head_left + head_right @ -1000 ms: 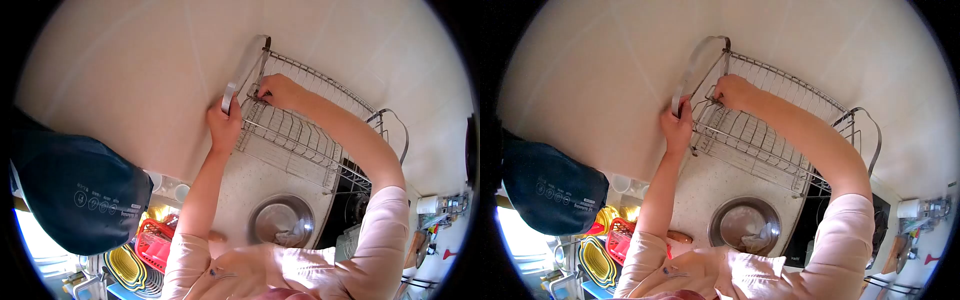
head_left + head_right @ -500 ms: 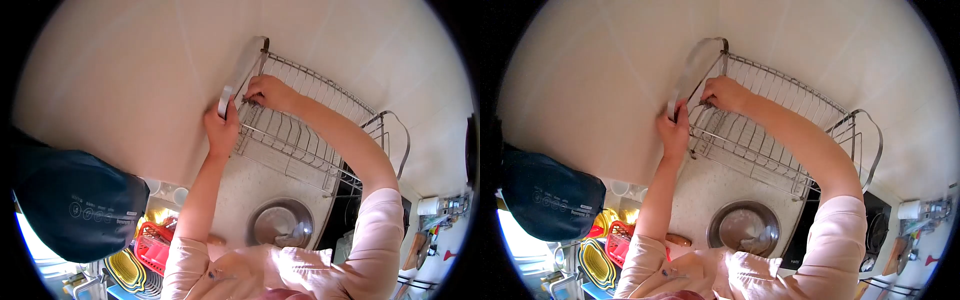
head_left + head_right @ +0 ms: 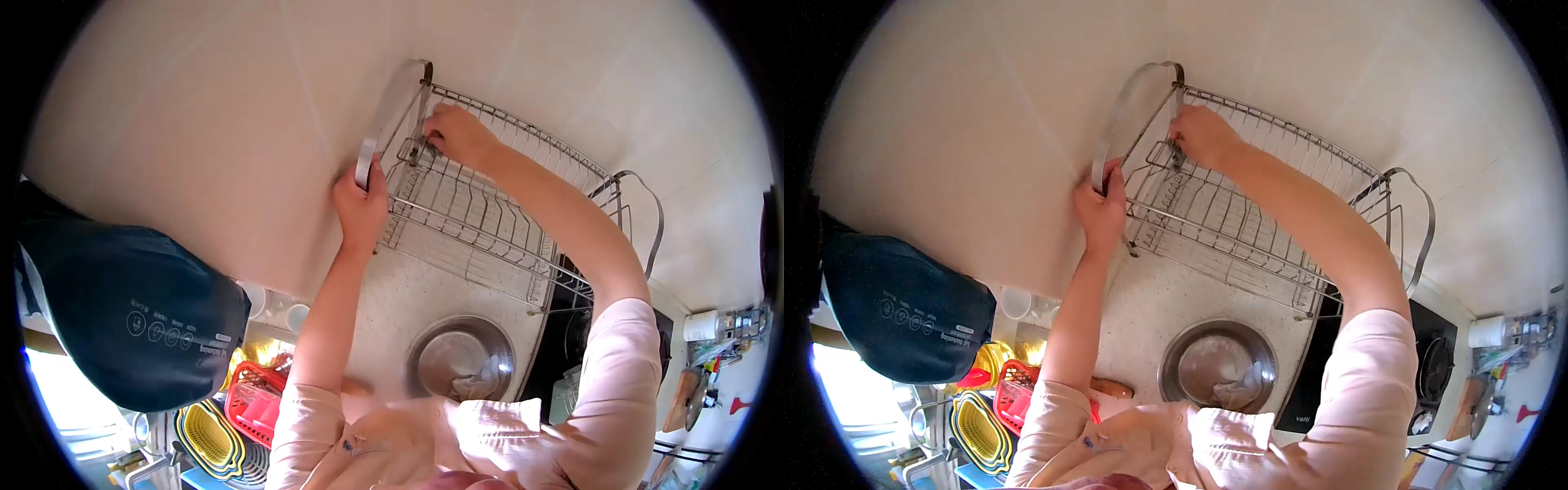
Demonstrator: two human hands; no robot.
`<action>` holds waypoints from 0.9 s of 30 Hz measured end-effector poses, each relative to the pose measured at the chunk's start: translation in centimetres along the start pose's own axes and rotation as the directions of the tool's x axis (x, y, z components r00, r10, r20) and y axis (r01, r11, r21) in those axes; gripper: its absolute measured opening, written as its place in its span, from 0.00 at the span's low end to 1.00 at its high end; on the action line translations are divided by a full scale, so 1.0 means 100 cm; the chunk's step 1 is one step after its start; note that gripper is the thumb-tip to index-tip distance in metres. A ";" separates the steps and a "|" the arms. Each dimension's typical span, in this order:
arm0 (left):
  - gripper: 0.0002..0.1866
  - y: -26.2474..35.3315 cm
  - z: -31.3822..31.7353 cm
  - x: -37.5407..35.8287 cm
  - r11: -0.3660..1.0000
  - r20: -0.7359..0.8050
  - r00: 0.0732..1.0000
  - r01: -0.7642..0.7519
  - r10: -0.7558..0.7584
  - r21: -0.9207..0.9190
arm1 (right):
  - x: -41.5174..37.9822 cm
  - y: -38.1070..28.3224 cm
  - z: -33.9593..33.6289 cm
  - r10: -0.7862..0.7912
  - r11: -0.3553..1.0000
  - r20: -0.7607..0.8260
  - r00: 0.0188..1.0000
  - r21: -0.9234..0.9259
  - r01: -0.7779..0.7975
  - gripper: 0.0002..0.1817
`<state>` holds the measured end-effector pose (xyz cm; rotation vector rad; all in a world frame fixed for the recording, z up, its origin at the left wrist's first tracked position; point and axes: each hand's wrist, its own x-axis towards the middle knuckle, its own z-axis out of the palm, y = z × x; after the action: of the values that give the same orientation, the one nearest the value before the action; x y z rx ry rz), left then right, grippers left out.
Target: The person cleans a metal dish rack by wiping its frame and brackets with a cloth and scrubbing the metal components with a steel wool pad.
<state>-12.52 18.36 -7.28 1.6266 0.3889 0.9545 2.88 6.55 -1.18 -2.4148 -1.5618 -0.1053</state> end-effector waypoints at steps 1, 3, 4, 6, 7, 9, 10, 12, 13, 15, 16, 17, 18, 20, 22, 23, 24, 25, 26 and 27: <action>0.08 0.003 -0.001 0.001 0.999 -0.008 0.999 -0.041 0.041 0.006 | -0.005 -0.005 -0.007 0.063 0.994 0.082 0.995 0.084 -0.070 0.08; 0.08 0.008 0.001 -0.001 0.995 -0.034 0.995 -0.098 0.099 0.019 | -0.016 -0.003 0.005 0.053 0.992 0.094 0.994 0.111 -0.063 0.07; 0.08 0.005 0.002 -0.003 0.997 -0.033 0.997 -0.074 0.074 0.003 | -0.024 -0.001 0.015 0.060 0.988 0.098 0.993 0.138 -0.073 0.06; 0.08 0.001 0.003 0.000 0.999 -0.042 0.998 -0.041 0.040 -0.033 | -0.012 0.006 0.024 0.016 0.996 -0.013 1.000 -0.091 -0.017 0.07; 0.08 0.001 0.003 -0.003 0.999 -0.029 0.999 -0.033 0.032 -0.027 | -0.009 0.006 0.024 -0.011 0.978 -0.072 0.997 -0.206 -0.004 0.08; 0.08 0.002 0.001 0.000 0.999 -0.015 0.999 -0.029 0.028 -0.015 | -0.009 0.002 0.005 0.089 0.996 0.030 0.996 -0.024 -0.088 0.08; 0.08 0.003 0.000 0.000 1.000 -0.006 1.000 -0.018 0.018 -0.002 | -0.012 -0.004 -0.001 0.133 0.988 0.093 0.987 0.065 -0.139 0.07; 0.08 0.004 0.001 0.000 1.000 -0.004 1.000 0.006 -0.006 0.013 | -0.016 -0.008 0.008 0.155 0.980 0.095 0.983 0.115 -0.165 0.07; 0.08 0.003 0.001 0.000 1.000 -0.013 1.000 -0.013 0.013 0.025 | -0.019 -0.010 0.016 0.172 0.972 0.100 0.980 0.146 -0.186 0.07; 0.08 0.002 0.001 0.000 0.997 -0.037 0.998 -0.051 0.053 0.052 | -0.011 -0.010 0.027 0.166 0.986 0.002 0.986 -0.016 -0.165 0.06; 0.08 0.006 0.001 -0.003 1.000 -0.030 0.999 -0.020 0.020 0.018 | -0.009 -0.008 0.028 0.159 0.981 -0.048 0.986 -0.100 -0.163 0.06; 0.08 0.011 0.001 -0.004 1.000 -0.022 1.000 0.007 -0.007 -0.016 | -0.009 -0.002 0.027 0.183 0.978 -0.064 0.981 -0.094 -0.189 0.07; 0.08 0.015 0.001 -0.003 0.998 -0.015 1.000 0.026 -0.027 -0.049 | -0.008 0.003 0.022 0.203 0.974 -0.086 0.975 -0.088 -0.210 0.09; 0.08 0.003 0.002 0.001 0.998 -0.034 0.998 -0.061 0.060 -0.027 | -0.011 0.008 0.017 0.238 0.971 -0.055 0.970 0.029 -0.237 0.11; 0.08 -0.003 0.001 0.000 0.997 -0.033 0.997 -0.076 0.075 -0.021 | -0.026 0.000 0.011 0.263 0.931 0.059 0.963 0.245 -0.269 0.14; 0.08 -0.002 0.001 0.000 0.998 -0.019 0.998 -0.053 0.052 -0.029 | -0.035 0.002 0.009 0.220 0.934 0.054 0.974 0.277 -0.226 0.15; 0.08 -0.002 0.001 0.000 0.999 -0.011 1.000 -0.028 0.027 -0.040 | -0.044 0.005 0.005 0.173 0.935 0.050 0.984 0.305 -0.180 0.16; 0.08 -0.002 0.001 -0.001 0.998 -0.016 1.000 -0.022 0.022 -0.054 | -0.048 0.006 0.002 0.123 0.934 0.049 0.991 0.331 -0.133 0.17; 0.08 -0.001 0.002 -0.001 0.998 -0.017 1.000 -0.020 0.019 -0.065 | -0.045 0.007 -0.004 0.183 0.929 0.061 0.981 0.314 -0.193 0.17; 0.08 -0.001 0.003 0.000 0.997 -0.019 1.000 -0.022 0.020 -0.073 | -0.038 0.004 -0.015 0.241 0.921 0.068 0.968 0.300 -0.250 0.17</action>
<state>-12.26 18.26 -7.40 1.5593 0.3455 0.9887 1.76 2.59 -0.54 -2.3432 -1.1695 0.2078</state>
